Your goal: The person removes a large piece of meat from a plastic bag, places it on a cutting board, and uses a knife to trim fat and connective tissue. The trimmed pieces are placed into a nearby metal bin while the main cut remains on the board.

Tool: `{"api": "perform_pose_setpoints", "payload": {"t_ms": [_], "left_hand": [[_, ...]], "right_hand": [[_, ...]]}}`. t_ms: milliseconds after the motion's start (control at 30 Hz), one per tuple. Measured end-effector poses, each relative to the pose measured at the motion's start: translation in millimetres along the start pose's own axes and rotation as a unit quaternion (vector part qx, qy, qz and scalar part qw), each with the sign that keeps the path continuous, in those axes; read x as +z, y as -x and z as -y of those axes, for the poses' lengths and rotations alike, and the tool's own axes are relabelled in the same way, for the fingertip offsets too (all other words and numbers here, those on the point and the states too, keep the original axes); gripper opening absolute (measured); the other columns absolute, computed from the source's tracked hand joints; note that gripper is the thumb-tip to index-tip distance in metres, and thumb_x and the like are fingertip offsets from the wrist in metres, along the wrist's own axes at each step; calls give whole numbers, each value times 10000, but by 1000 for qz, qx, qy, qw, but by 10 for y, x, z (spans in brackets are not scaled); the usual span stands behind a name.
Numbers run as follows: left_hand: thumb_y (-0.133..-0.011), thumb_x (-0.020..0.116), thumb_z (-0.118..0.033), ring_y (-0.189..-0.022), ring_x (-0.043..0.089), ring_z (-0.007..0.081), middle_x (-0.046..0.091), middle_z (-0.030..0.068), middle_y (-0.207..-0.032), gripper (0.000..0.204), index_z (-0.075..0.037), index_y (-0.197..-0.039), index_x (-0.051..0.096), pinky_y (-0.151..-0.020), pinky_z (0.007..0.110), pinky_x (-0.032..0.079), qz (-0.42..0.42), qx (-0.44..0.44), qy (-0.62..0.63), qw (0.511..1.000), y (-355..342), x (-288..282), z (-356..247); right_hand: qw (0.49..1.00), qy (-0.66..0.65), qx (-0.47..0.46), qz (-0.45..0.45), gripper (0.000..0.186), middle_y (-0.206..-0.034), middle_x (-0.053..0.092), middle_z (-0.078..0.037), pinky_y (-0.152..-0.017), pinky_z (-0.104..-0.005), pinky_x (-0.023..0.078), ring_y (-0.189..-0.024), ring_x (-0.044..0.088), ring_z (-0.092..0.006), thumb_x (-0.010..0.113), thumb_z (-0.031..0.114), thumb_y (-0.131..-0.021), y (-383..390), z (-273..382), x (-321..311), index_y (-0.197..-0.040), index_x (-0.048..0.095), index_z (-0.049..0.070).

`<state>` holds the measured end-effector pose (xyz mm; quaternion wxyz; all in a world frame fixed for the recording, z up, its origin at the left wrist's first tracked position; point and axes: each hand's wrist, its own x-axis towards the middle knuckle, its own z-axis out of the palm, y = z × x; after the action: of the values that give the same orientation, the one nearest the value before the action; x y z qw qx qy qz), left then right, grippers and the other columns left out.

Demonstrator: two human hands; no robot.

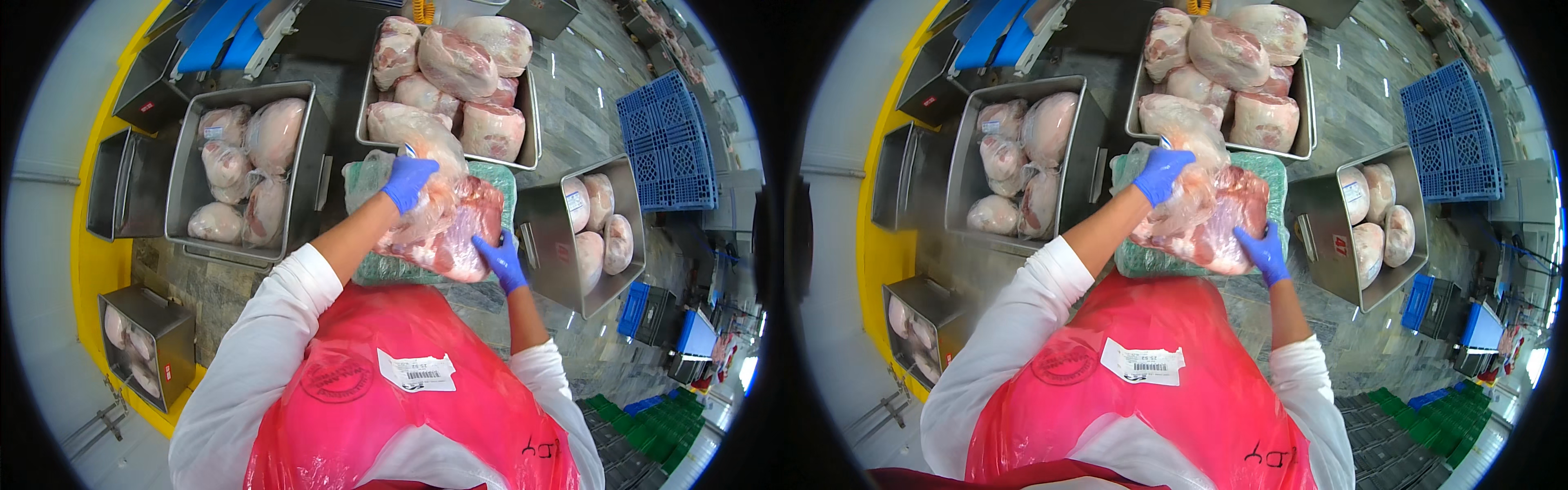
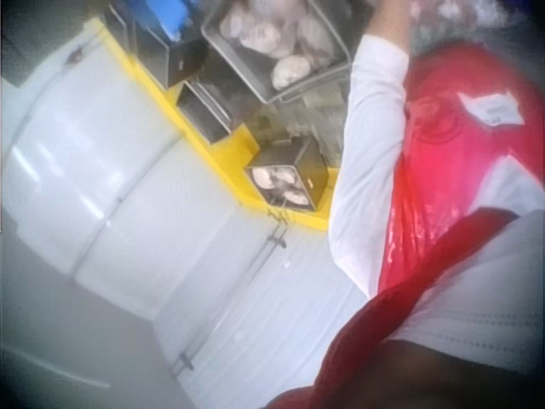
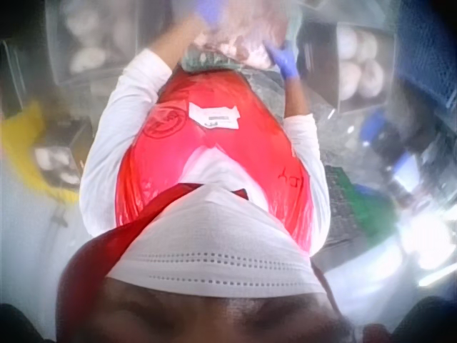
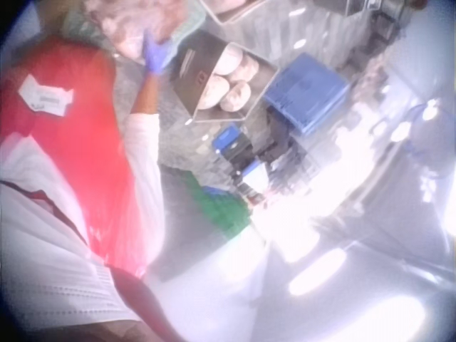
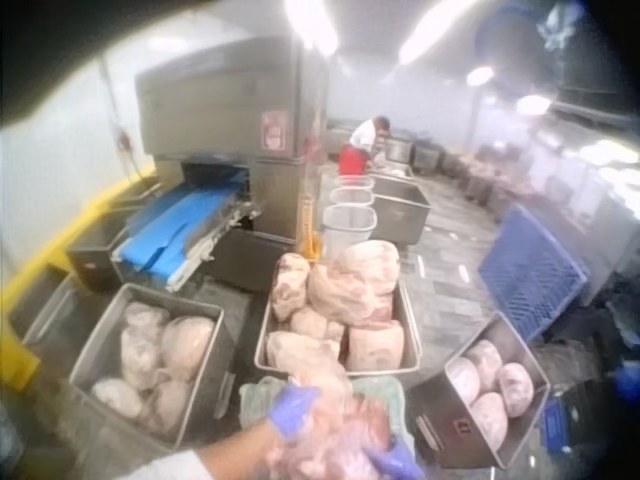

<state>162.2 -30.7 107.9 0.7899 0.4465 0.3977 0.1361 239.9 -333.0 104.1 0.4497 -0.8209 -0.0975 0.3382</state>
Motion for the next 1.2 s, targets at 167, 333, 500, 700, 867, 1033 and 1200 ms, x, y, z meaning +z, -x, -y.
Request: {"api": "perform_pose_setpoints", "payload": {"t_ms": [167, 333, 500, 700, 867, 1033, 1200], "left_hand": [[-831, 811, -173, -770, 641, 173, 690, 82, -908, 360, 33, -1093, 675, -705, 389, 560, 103, 109, -193, 970, 431, 559, 282], [-893, 733, -310, -904, 716, 433, 713, 273, -976, 417, -8, -1162, 633, -777, 536, 556, 163, 209, -495, 827, 878, 776, 477], [-976, 634, -271, -865, 720, 412, 705, 250, -988, 342, -14, -1201, 641, -749, 515, 565, 223, 297, -554, 745, 1236, 710, 576], [-969, 644, -268, -828, 714, 370, 694, 216, -982, 386, 29, -1215, 639, -747, 489, 564, 238, 358, -596, 678, 1144, 529, 823], [-931, 669, -268, -926, 695, 356, 680, 194, -1059, 463, 1, -1305, 614, -802, 466, 558, 202, 364, -669, 616, 1138, 365, 743], [-920, 661, -266, -1173, 607, 374, 615, 199, -1260, 600, -37, -1460, 536, -997, 465, 499, 217, 396, -605, 656, 1242, 293, 522], [-918, 655, -312, -1400, 474, 396, 498, 218, -1525, 728, -65, -1571, 449, -1189, 530, 346, 158, 512, -649, 540, 1350, 367, 556]], "right_hand": [[989, -113, 88, 41, 872, -1333, 634, -220, -1009, -418, 546, -1208, 643, -271, 903, 279, -850, 640, -369, 38, -1493, 410, -44], [992, -55, 107, 47, 684, -1323, 644, -205, -1039, -412, 521, -1225, 635, -273, 829, 181, -911, 806, -330, -363, -1475, 493, -12], [941, 77, -304, -130, 693, -1405, 607, -215, -1108, -447, 475, -1313, 590, -349, 849, 238, -858, 39, 931, -458, -1447, 568, 5], [742, 437, -503, 69, 777, -1478, 575, -185, -1170, -486, 413, -1388, 530, -396, 812, 486, -840, -603, 1627, 541, -1481, 570, 119], [745, 517, -404, 121, 483, -1191, 739, -184, -1031, -519, 485, -1152, 679, -388, 697, 566, -903, -947, 1554, 341, -1151, 737, 153], [872, 358, -328, 66, 433, -811, 709, -217, -720, -529, 545, -757, 697, -427, 629, 469, -996, -574, 793, -89, -860, 755, 78], [959, 227, -138, 97, 325, -787, 685, -220, -691, -470, 539, -737, 693, -409, 667, 335, -991, 388, 291, -132, -871, 729, 40]]}}
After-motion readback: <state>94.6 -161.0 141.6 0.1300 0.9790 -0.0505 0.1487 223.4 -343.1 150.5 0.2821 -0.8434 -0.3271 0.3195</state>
